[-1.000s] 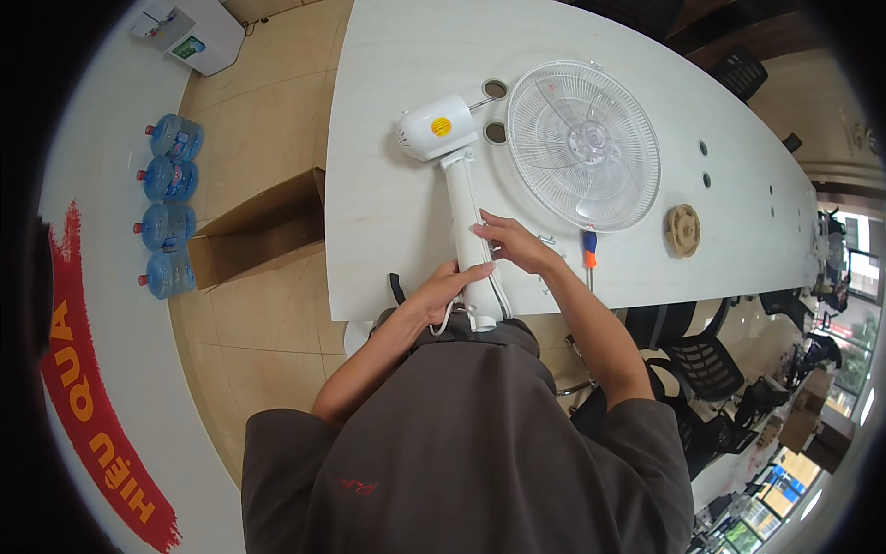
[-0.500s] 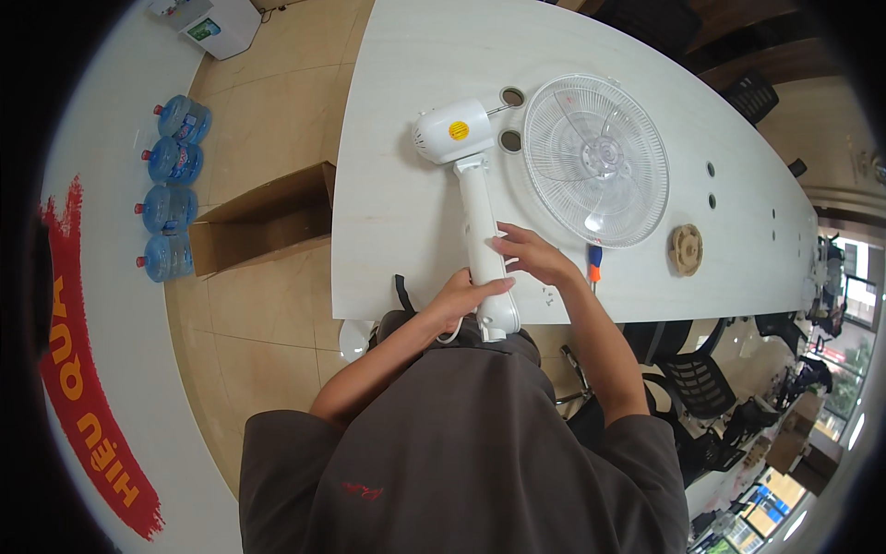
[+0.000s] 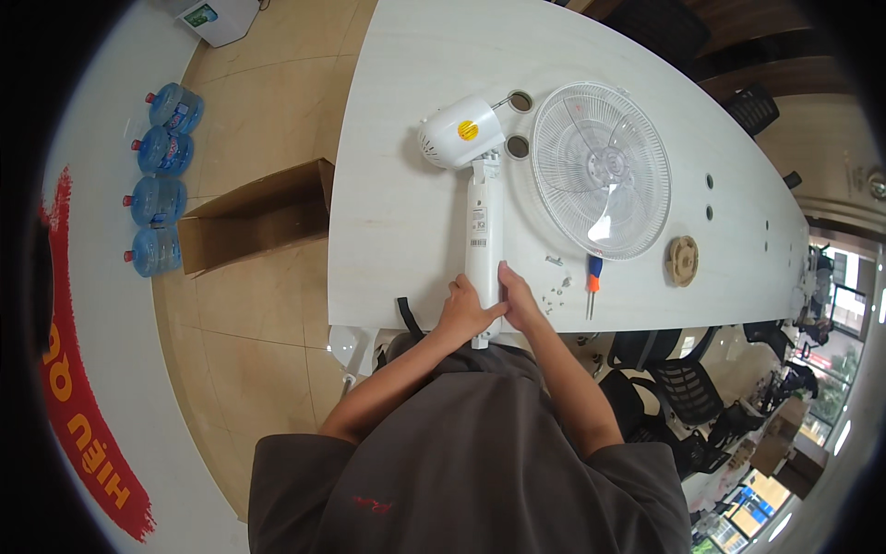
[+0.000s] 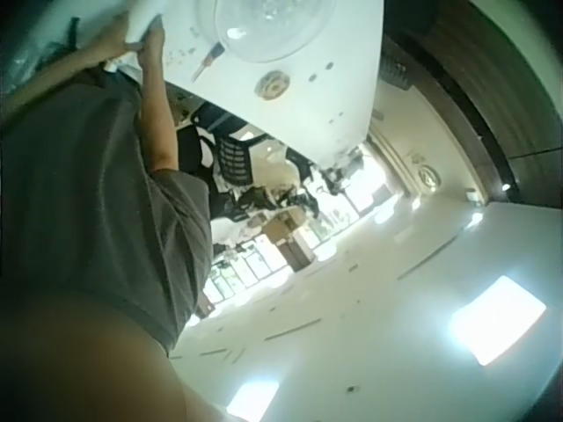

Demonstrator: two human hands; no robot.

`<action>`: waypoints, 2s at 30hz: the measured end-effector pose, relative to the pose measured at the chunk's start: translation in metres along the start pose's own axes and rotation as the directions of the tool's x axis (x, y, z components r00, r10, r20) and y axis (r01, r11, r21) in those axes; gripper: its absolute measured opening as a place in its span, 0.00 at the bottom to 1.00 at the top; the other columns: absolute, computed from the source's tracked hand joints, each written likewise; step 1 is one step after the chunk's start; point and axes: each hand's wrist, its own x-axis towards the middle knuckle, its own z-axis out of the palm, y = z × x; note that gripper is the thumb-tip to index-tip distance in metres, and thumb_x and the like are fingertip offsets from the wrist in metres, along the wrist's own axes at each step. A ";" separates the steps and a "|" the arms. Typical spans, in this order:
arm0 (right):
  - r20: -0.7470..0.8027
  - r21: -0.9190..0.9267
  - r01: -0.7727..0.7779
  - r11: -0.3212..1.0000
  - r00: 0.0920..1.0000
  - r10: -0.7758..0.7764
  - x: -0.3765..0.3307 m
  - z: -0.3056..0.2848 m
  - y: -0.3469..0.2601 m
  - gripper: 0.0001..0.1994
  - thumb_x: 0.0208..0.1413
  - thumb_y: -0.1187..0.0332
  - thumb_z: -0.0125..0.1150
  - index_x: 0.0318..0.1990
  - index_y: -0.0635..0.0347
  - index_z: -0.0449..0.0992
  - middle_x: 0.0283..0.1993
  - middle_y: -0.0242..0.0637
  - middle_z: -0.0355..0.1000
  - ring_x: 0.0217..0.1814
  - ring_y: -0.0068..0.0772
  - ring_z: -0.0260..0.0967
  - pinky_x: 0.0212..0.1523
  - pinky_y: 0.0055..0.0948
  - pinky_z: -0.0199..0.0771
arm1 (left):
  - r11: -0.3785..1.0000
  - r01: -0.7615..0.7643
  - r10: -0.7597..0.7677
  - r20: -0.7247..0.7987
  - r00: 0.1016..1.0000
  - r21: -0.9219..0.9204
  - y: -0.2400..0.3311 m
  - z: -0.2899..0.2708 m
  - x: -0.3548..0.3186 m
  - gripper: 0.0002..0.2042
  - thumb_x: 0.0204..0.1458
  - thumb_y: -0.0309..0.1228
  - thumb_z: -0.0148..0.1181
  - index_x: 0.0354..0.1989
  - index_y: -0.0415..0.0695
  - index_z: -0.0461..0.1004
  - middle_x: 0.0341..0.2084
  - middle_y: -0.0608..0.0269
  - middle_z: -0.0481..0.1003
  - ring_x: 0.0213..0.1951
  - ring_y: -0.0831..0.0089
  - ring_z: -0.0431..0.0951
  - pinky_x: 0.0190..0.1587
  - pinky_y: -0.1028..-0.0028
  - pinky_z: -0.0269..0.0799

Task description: Disassemble the base and stand of an electric fan using a screwdriver.

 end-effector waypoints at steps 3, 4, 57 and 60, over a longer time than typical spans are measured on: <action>-0.204 -0.070 0.109 0.992 0.971 -0.121 0.009 -0.003 0.022 0.28 0.70 0.48 0.37 0.58 0.65 0.67 0.53 0.43 0.72 0.53 0.35 0.71 0.56 0.35 0.71 | 1.000 0.013 -0.013 -0.006 1.000 0.000 -0.008 0.010 0.001 0.41 0.41 0.42 0.72 0.51 0.23 0.53 0.46 0.27 0.64 0.45 0.35 0.74 0.48 0.54 0.75; -0.207 -0.070 0.104 0.992 0.971 -0.117 0.008 -0.001 0.024 0.28 0.70 0.48 0.37 0.58 0.65 0.67 0.53 0.43 0.72 0.53 0.35 0.71 0.56 0.35 0.71 | 1.000 0.008 -0.008 -0.025 1.000 -0.006 -0.010 0.012 0.001 0.39 0.41 0.39 0.72 0.50 0.24 0.53 0.45 0.27 0.64 0.45 0.34 0.74 0.47 0.55 0.75; 0.124 -0.187 0.190 0.964 0.978 -0.169 0.055 -0.010 -0.074 0.37 0.46 0.73 0.68 0.64 0.66 0.58 0.55 0.43 0.70 0.56 0.39 0.72 0.58 0.38 0.71 | 0.740 0.047 0.274 0.364 0.890 -0.671 -0.051 0.005 0.039 0.46 0.43 0.25 0.63 0.70 0.36 0.41 0.61 0.43 0.59 0.64 0.55 0.64 0.66 0.57 0.62; 0.135 -0.169 0.184 0.968 0.978 -0.162 0.055 -0.010 -0.072 0.36 0.46 0.72 0.68 0.64 0.66 0.58 0.56 0.45 0.69 0.57 0.41 0.72 0.59 0.40 0.71 | 0.797 -0.016 0.293 0.363 0.885 -0.603 -0.050 0.005 0.040 0.48 0.41 0.26 0.65 0.69 0.35 0.38 0.60 0.43 0.59 0.63 0.55 0.64 0.66 0.58 0.62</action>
